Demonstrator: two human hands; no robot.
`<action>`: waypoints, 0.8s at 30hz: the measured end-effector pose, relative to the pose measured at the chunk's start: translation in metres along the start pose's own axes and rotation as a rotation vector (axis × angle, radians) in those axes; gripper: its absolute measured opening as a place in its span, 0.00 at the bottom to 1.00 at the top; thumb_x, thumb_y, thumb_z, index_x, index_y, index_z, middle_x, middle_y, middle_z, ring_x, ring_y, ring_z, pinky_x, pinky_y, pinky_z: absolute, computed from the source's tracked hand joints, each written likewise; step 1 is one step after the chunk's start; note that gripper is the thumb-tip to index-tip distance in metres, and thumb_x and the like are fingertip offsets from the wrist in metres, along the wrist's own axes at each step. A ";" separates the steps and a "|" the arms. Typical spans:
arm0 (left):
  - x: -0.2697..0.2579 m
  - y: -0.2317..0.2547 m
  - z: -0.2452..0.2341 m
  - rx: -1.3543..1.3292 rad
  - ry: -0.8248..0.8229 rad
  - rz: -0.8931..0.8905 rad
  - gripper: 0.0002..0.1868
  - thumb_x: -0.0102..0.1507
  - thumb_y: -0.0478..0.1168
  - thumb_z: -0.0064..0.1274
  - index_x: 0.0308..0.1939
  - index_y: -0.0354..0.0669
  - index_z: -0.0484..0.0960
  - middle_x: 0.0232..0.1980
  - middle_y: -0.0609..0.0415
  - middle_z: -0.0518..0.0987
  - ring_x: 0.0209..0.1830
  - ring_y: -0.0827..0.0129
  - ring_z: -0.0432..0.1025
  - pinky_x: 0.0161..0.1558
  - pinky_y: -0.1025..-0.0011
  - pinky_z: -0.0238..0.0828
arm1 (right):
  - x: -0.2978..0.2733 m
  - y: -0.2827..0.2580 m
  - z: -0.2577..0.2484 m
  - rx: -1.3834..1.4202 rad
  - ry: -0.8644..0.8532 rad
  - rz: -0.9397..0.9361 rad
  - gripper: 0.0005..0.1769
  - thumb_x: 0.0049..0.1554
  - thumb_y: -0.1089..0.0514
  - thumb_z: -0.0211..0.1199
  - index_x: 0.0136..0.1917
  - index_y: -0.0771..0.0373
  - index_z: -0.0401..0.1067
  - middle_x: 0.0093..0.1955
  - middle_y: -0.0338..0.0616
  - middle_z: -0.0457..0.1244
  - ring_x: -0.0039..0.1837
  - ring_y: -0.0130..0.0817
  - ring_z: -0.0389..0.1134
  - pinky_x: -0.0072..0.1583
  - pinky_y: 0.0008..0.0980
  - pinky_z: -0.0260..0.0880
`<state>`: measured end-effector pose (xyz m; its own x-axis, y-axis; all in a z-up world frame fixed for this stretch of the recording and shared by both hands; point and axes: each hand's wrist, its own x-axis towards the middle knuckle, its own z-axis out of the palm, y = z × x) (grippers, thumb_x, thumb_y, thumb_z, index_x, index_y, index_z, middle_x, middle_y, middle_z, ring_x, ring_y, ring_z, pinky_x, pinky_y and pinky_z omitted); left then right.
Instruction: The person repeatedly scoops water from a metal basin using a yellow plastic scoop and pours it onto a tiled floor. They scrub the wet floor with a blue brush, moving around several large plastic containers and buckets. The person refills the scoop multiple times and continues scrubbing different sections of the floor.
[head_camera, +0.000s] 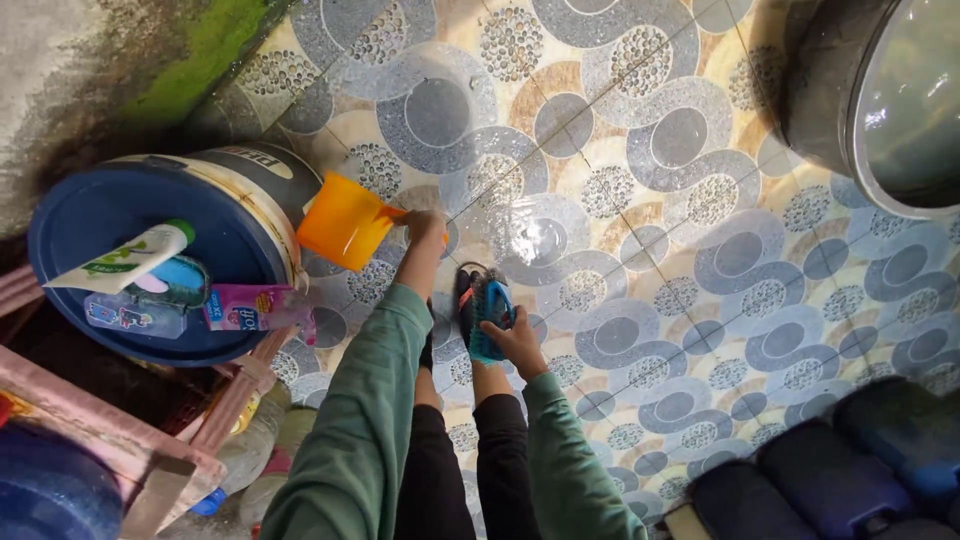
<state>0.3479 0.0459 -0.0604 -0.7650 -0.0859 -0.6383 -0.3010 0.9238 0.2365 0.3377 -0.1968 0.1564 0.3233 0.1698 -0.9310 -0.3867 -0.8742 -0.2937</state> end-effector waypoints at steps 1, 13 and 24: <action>0.012 -0.010 -0.010 0.366 -0.148 0.320 0.35 0.67 0.56 0.33 0.75 0.44 0.50 0.61 0.47 0.73 0.64 0.54 0.71 0.69 0.57 0.67 | -0.005 -0.002 0.002 0.030 0.005 0.008 0.41 0.47 0.32 0.79 0.57 0.61 0.65 0.53 0.63 0.66 0.58 0.61 0.70 0.60 0.54 0.70; -0.071 0.042 -0.207 1.054 -0.952 0.797 0.39 0.70 0.35 0.34 0.81 0.48 0.34 0.78 0.28 0.50 0.71 0.40 0.62 0.62 0.43 0.70 | -0.094 -0.024 -0.029 0.234 0.258 0.139 0.43 0.45 0.32 0.77 0.59 0.63 0.65 0.57 0.65 0.66 0.64 0.64 0.68 0.67 0.55 0.67; -0.138 -0.028 -0.149 0.946 -1.633 -0.193 0.12 0.69 0.42 0.51 0.57 0.50 0.76 0.32 0.52 0.74 0.21 0.74 0.67 0.17 0.80 0.60 | -0.131 -0.058 -0.125 0.942 0.554 0.093 0.34 0.48 0.43 0.77 0.54 0.67 0.66 0.46 0.49 0.62 0.50 0.39 0.64 0.50 0.36 0.68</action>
<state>0.3771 -0.0238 0.1308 0.6195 -0.3338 -0.7105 0.4965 0.8677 0.0253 0.4256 -0.2251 0.3229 0.5109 -0.3128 -0.8007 -0.8584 -0.1349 -0.4950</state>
